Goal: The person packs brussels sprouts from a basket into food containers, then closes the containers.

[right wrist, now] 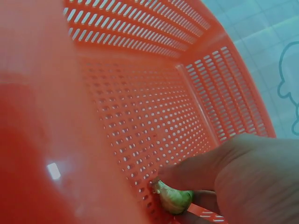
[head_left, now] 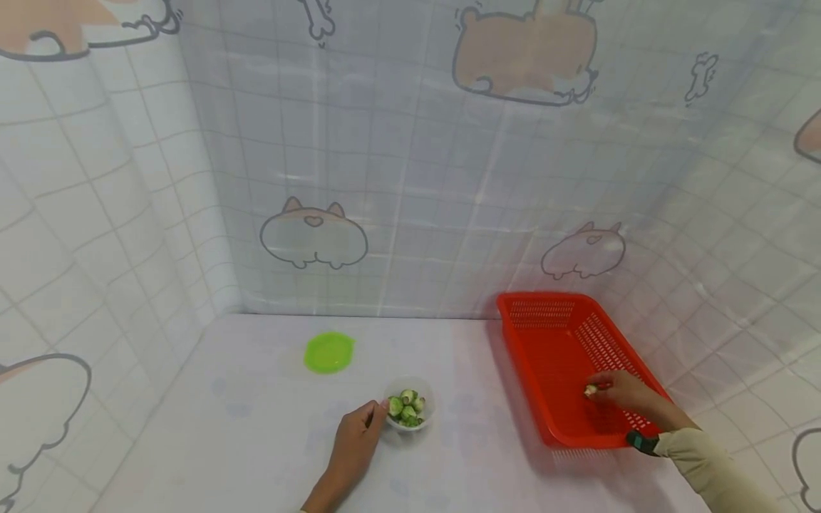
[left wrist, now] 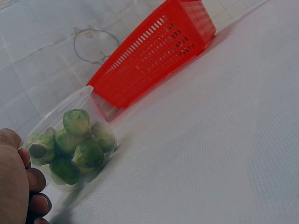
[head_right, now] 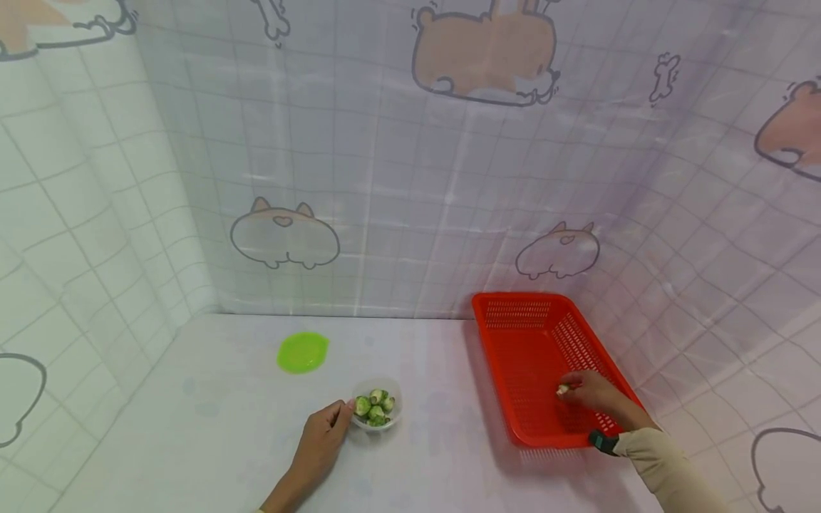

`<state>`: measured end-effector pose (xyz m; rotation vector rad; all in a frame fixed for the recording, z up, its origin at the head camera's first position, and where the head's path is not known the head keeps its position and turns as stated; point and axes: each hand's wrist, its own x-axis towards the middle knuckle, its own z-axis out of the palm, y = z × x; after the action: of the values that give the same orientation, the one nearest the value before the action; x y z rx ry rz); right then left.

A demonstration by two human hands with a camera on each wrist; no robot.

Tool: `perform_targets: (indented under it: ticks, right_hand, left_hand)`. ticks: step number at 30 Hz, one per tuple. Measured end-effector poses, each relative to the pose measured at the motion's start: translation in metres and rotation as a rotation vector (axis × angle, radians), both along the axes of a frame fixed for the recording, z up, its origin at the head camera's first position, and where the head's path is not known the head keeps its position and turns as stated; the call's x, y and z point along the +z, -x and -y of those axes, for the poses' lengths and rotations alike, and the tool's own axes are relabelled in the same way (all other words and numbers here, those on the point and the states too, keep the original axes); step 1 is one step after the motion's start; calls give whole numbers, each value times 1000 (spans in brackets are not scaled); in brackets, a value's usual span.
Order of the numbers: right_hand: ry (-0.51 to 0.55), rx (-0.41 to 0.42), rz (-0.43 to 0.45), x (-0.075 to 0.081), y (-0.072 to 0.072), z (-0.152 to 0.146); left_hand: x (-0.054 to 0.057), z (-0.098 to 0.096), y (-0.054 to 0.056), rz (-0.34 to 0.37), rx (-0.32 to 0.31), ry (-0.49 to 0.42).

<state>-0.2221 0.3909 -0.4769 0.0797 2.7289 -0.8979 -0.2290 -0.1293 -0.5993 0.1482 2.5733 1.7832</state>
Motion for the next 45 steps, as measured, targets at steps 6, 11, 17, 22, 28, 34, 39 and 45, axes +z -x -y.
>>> perform_targets:
  ticks: [6,11,17,22,28,34,39,45]
  right_hand:
    - [-49,-8,-42,-6,3,-3]
    - [-43,-59,-74,-6,1,-1]
    - [-49,-105,-93,-5,0,2]
    - [-60,-120,-114,-5,1,3]
    - [-87,-69,-172,-4,1,6]
    - [-43,-6,-208,-8,-2,5]
    - [-40,24,-243,-8,-3,7]
    - [-12,-5,-217,-5,-5,11]
  left_hand:
    - [-1,0,1,8,1,3]
    - [-3,1,-1,6,8,-10]
    - [-3,1,-2,7,9,-13]
    - [-2,0,-3,5,8,-20]
    - [-3,0,-3,-8,-5,-15]
    - [-3,1,-3,-6,-1,-6]
    - [-4,0,-4,-15,6,-5]
    - [-6,-2,-4,-19,13,-4]
